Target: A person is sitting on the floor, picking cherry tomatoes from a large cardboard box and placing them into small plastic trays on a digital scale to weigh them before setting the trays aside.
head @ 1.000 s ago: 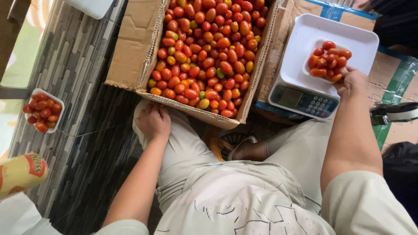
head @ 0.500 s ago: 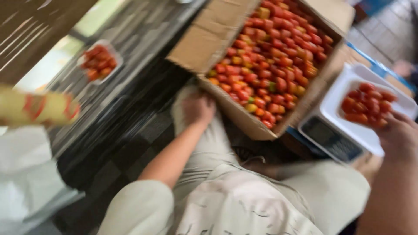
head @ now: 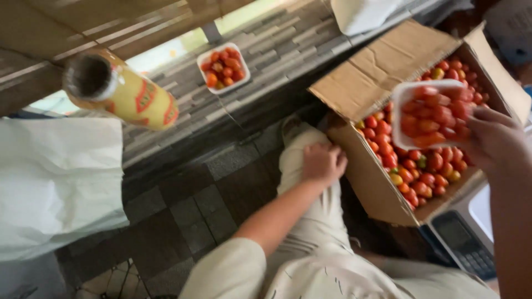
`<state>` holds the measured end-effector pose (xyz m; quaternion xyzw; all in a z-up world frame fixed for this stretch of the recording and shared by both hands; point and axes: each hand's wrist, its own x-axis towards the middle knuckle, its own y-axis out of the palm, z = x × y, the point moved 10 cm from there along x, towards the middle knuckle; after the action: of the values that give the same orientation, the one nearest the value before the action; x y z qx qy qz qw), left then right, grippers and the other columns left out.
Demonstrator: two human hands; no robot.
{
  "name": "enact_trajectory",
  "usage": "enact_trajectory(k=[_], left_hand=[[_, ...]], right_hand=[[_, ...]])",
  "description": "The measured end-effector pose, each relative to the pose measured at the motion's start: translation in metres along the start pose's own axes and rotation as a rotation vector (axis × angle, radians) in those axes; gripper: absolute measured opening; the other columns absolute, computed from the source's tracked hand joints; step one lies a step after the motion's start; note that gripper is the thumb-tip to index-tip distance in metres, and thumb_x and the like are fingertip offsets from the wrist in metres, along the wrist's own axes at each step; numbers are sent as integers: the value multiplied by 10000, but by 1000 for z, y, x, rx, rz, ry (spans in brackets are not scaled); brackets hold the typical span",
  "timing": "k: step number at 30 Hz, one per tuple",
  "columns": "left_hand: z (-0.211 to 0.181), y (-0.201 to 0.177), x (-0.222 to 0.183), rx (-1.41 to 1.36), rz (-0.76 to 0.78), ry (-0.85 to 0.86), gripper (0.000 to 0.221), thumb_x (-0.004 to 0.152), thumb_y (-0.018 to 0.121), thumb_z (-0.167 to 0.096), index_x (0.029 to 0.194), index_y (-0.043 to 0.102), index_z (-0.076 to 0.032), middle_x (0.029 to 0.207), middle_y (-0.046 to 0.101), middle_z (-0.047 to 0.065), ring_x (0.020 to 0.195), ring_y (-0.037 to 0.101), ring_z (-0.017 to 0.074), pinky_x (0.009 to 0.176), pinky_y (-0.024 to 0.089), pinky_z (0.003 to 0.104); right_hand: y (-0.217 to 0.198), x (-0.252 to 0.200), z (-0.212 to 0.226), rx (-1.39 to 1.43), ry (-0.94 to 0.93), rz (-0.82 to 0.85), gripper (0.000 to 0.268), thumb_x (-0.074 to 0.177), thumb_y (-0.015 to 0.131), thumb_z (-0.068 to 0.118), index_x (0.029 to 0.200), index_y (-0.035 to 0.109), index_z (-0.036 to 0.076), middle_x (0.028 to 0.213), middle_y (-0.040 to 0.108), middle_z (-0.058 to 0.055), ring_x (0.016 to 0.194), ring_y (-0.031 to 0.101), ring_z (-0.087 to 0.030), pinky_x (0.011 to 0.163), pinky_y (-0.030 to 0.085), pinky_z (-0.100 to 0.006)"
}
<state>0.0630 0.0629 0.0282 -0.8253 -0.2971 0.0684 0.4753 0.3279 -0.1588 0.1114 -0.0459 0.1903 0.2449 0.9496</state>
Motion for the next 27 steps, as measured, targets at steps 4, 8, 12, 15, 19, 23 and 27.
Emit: enact_trajectory(k=[4, 8, 12, 15, 19, 23, 27], left_hand=[[1, -10, 4, -85, -21, 19, 249, 857, 603, -386, 755, 694, -179, 699, 660, 84, 732, 605, 361, 727, 389, 555], [3, -27, 9, -119, -43, 53, 233, 860, 609, -355, 747, 693, -170, 726, 649, 91, 704, 599, 333, 701, 385, 529], [6, -42, 15, -202, -68, 64, 249, 896, 582, -358, 769, 694, -175, 726, 662, 69, 733, 630, 307, 720, 426, 489], [8, -47, 20, -283, -15, 48, 275, 919, 560, -308, 763, 698, -128, 718, 656, 90, 734, 580, 317, 725, 360, 510], [6, -51, 25, -301, 10, 44, 308, 944, 545, -310, 765, 709, -120, 730, 672, 80, 702, 568, 323, 706, 344, 495], [10, -57, 27, -327, -111, 56, 212, 899, 623, -272, 727, 656, -152, 747, 633, 44, 712, 552, 302, 682, 330, 462], [11, -57, 28, -318, -125, 40, 185, 863, 638, -271, 710, 626, -166, 725, 625, 38, 686, 539, 308, 630, 299, 469]], right_hand=[[130, 60, 5, -33, 79, -61, 173, 963, 620, -28, 1132, 658, -30, 1034, 674, -172, 823, 742, -247, 757, 698, -329], [240, 136, -33, 100, 97, 45, 206, 931, 566, -78, 1092, 659, 11, 1037, 676, -151, 914, 723, -261, 813, 658, -365], [319, 179, -58, 50, 143, 87, 114, 962, 642, 13, 1050, 689, 69, 846, 642, -73, 761, 706, -212, 660, 626, -369], [356, 194, -74, -17, 197, 61, 122, 945, 632, 0, 963, 686, 109, 819, 648, -51, 695, 645, -179, 601, 580, -296], [379, 218, -91, -168, 192, 8, 102, 972, 675, 92, 896, 654, 156, 780, 612, -15, 661, 607, -140, 571, 573, -279], [390, 242, -102, -183, 165, -18, 77, 956, 695, 77, 900, 678, 126, 788, 657, -58, 660, 658, -173, 561, 606, -307], [405, 231, -80, -376, 205, -38, 99, 967, 692, 100, 887, 675, 156, 865, 681, -46, 761, 657, -175, 625, 594, -306]])
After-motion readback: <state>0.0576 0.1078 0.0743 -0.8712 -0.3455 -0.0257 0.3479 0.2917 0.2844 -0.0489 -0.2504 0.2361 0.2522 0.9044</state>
